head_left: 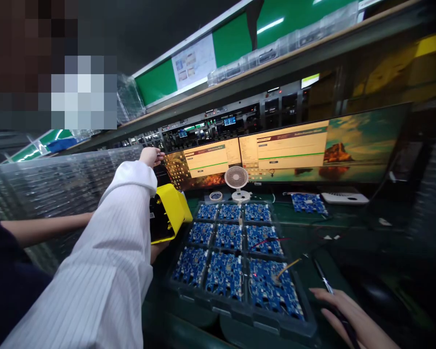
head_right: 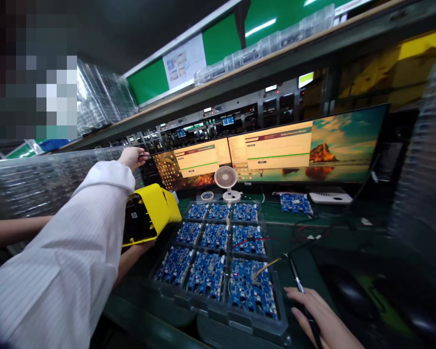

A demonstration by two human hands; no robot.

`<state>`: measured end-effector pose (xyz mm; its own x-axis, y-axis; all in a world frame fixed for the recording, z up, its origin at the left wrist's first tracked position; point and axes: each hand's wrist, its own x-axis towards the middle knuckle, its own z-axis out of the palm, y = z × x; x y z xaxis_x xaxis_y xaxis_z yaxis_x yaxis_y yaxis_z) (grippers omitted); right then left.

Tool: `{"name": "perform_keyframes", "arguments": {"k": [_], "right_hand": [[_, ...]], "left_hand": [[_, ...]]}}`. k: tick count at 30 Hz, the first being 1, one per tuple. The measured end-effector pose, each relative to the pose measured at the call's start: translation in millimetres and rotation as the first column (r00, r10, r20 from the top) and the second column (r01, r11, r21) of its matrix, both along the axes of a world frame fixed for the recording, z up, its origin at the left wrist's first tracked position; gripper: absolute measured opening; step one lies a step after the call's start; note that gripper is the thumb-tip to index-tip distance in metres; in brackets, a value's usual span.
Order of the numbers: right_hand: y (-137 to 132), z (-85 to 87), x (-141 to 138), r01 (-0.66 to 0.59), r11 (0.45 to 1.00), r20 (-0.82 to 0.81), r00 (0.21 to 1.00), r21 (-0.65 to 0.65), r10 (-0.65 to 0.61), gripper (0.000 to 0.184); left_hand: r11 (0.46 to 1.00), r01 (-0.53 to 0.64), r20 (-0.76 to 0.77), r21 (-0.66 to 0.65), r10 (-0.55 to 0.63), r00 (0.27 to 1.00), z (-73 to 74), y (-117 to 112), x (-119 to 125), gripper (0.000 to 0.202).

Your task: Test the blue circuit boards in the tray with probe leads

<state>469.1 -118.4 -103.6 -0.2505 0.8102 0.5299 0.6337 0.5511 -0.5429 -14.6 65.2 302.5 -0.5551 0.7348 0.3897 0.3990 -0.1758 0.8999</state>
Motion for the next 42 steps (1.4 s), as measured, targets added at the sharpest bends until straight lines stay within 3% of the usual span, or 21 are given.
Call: {"name": "perform_keyframes", "arguments": {"k": [7,11,20,26,30,35,42], "right_hand": [[-2,-1.9,2,-0.002,0.998,0.023,1.0,-0.07,0.003,0.04],[-3,-4.7,3,-0.006,0.999,0.027,1.0,-0.051,0.008,0.036],[-2,-21.6,5,-0.046,0.998,-0.028,0.999,-0.041,0.044,0.031],[1,-25.8,2,-0.056,0.991,0.007,0.998,-0.124,0.058,0.035],[2,-27.5,2,-0.036,0.989,0.035,0.999,-0.143,0.042,0.037],[-1,-13.8,-2,-0.043,0.988,0.036,0.998,-0.147,0.049,0.037],[-5,5.7,-7,-0.032,0.987,0.089,0.995,-0.155,0.046,0.041]], "left_hand": [[0.976,-0.036,0.009,0.213,0.035,0.999,4.0,7,-4,0.011],[0.965,-0.075,0.029,0.251,0.07,0.997,6.7,-1,-19,0.016],[0.99,-0.106,0.082,0.092,0.099,0.992,2.5,-29,-53,0.015],[0.993,-0.101,0.061,0.064,0.097,0.993,6.1,-38,-60,0.015],[0.997,-0.068,0.03,-0.033,0.069,0.997,8.4,-45,-62,0.016],[0.991,-0.062,0.012,-0.122,0.064,0.998,11.7,-60,-65,0.022],[0.997,-0.026,0.052,-0.07,0.03,0.998,8.6,-71,-69,0.024]]}}
